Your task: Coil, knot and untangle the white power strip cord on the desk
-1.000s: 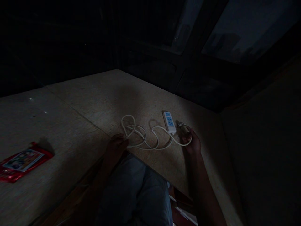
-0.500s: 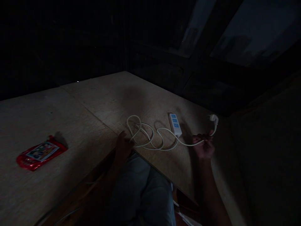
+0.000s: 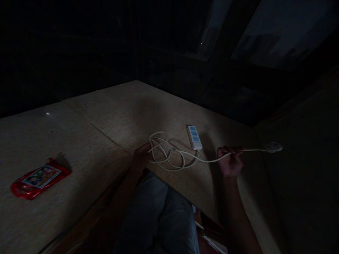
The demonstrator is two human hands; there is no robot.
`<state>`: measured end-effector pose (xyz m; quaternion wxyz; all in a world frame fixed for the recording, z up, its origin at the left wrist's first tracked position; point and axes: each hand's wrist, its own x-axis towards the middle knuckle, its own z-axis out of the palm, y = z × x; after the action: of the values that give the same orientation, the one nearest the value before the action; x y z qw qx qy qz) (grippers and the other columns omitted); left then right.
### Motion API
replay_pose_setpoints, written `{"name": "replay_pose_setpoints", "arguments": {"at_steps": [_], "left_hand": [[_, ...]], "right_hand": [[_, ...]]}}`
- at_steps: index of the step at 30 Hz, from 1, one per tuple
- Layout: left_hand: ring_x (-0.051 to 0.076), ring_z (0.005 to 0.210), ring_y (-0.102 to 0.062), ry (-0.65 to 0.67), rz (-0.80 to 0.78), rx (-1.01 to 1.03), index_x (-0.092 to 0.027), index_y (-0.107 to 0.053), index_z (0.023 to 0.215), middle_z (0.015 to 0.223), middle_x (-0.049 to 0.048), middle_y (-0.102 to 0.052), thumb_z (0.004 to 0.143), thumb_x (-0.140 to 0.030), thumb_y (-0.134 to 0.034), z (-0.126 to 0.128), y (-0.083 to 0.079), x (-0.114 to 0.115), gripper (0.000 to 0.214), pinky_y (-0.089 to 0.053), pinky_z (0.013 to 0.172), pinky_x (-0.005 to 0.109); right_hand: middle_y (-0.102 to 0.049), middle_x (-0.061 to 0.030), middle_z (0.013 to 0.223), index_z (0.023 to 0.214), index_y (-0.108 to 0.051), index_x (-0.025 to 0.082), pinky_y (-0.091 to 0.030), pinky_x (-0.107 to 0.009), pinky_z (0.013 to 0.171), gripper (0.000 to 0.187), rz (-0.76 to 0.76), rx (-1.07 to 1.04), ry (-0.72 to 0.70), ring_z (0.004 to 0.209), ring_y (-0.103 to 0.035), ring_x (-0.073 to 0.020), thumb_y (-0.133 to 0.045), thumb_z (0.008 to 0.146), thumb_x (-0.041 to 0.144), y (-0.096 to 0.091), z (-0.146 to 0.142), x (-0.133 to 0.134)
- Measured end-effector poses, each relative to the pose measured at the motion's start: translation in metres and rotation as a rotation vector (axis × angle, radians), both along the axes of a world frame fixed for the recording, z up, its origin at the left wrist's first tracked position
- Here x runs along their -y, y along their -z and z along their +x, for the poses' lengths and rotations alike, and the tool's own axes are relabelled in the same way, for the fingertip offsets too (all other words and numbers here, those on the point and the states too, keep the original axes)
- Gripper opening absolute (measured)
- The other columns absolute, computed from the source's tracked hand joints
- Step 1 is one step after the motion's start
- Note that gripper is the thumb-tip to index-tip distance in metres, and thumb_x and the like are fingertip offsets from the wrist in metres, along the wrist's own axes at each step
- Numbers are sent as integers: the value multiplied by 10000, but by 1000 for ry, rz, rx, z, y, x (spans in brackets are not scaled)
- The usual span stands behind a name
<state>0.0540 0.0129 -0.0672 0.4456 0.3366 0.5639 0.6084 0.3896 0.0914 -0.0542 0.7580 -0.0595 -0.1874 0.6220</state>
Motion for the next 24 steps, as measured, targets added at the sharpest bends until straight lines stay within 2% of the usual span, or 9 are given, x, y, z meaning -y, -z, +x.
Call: {"name": "replay_pose_setpoints", "arguments": {"at_steps": [4, 8, 13, 19, 21, 24], "left_hand": [[307, 1119, -644, 27, 90, -50, -165, -749, 1025, 1135, 92, -733, 617, -378, -773, 14, -1, -9, 461, -491, 991, 420], [288, 1093, -654, 11, 171, -74, -167, -752, 1026, 1122, 98, -734, 689, -419, -765, 23, -1, -14, 421, -493, 982, 398], [242, 981, -677, 16, 235, 90, -174, -757, 989, 1038, 82, -748, 701, -361, -761, 42, -1, -15, 344, -522, 881, 351], [216, 886, -691, 1, 209, 321, -182, -715, 971, 1021, 75, -748, 670, -375, -775, 60, 3, -20, 362, -543, 749, 322], [226, 927, -690, 30, 184, 252, -186, -708, 992, 1035, 75, -746, 703, -402, -755, 62, 4, -21, 364, -541, 781, 331], [242, 1003, -677, 139, 156, -25, -191, -724, 987, 1043, 72, -746, 757, -420, -709, 64, 7, -20, 325, -516, 892, 358]], "right_hand": [[-677, 116, 724, 853, -682, 294, -512, -253, 706, 317, -64, 98, -67, 667, -596, -71, -713, 683, 28, 8, -15, -1], [-666, 97, 742, 825, -686, 317, -528, -266, 748, 222, -86, 173, -118, 702, -592, -87, -743, 744, 119, 9, -26, 2], [-647, 105, 759, 836, -674, 321, -535, -235, 791, 215, -72, 162, -203, 749, -594, -77, -805, 725, 192, 9, -36, 6], [-643, 83, 775, 829, -670, 319, -548, -269, 781, 167, -116, 196, -243, 728, -601, -92, -760, 766, 194, 13, -48, 9], [-640, 90, 772, 835, -667, 311, -553, -255, 792, 208, -124, 167, -280, 736, -606, -85, -787, 731, 177, 15, -51, 10], [-642, 96, 774, 846, -666, 302, -554, -232, 799, 262, -137, 133, -323, 749, -614, -77, -822, 688, 162, 18, -56, 11]]}}
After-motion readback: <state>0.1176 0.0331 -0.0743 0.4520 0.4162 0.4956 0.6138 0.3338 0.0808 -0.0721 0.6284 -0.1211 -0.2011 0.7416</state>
